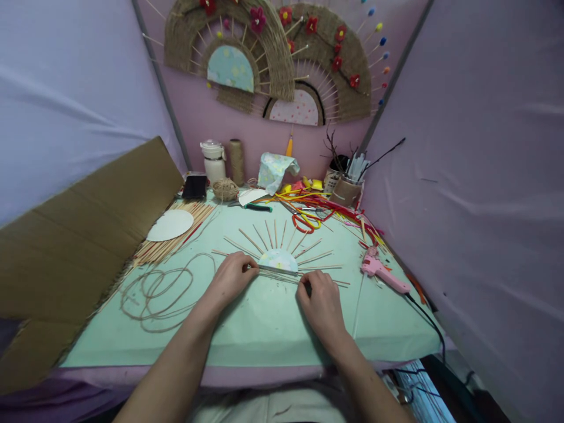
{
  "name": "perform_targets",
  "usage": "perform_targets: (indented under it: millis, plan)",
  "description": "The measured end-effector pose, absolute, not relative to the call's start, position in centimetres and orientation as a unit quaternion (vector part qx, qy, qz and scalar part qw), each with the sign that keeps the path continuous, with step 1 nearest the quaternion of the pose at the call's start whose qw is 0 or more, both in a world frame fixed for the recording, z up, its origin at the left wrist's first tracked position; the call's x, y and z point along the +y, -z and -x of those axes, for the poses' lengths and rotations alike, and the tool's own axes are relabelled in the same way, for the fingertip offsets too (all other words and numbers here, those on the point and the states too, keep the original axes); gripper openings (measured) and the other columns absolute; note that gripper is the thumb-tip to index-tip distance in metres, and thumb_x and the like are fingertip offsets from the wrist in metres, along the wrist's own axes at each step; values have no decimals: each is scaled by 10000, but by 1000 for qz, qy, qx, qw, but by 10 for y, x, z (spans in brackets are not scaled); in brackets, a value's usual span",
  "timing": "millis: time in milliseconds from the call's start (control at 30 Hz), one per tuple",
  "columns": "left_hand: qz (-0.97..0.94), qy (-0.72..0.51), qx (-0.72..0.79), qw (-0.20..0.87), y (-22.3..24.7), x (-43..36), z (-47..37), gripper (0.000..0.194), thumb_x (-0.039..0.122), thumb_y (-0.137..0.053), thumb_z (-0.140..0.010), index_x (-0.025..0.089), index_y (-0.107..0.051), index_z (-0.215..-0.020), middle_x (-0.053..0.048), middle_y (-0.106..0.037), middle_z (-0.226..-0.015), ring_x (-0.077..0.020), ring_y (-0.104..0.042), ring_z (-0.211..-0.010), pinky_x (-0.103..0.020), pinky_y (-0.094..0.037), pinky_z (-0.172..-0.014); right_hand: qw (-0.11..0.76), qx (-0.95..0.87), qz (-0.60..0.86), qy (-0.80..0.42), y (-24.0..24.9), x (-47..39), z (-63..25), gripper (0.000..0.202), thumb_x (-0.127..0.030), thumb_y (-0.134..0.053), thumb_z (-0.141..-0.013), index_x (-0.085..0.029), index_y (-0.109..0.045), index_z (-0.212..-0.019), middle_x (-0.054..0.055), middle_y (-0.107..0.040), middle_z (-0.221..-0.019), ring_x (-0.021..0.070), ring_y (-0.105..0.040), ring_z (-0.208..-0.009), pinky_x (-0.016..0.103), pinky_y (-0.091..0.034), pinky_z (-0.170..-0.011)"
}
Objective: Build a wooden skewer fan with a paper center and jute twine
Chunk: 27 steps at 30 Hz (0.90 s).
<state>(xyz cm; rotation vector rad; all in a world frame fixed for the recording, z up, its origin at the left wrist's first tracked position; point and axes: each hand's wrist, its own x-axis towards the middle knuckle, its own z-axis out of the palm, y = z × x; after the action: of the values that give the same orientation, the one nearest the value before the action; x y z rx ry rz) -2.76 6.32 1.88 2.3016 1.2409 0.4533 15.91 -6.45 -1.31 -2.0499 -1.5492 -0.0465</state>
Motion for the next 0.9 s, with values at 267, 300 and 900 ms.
perform_targets:
  millis: [267,300,900]
  plan:
    - [-833,-201,466,221,-15,64,24,154,230,-559,-791,199,-697,-728,-44,-637,-768,-209,-581,-794,-335,-437,-787,291,-558,777,20,12,-64,-157,93,-141,-548,-834,-192,-585,-765,39,-635,-802,215,-541,-799,318,-308,-710]
    - [-831,-205,469,218,-14,63,23,154,226,-557,-792,200,-696,-729,-46,-640,-776,-211,-581,-802,-337,-438,-791,291,-557,778,23,11,-63,-156,95,-142,-547,-840,-193,-588,-770,38,-636,-804,216,-542,-804,318,-305,-710]
    - [-826,-202,487,198,-10,63,24,165,201,-522,-807,197,-671,-733,-67,-675,-827,-231,-601,-858,-347,-448,-799,253,-551,794,47,11,-59,-156,78,-152,-587,-846,-196,-625,-794,54,-619,-867,237,-521,-878,330,-297,-731]
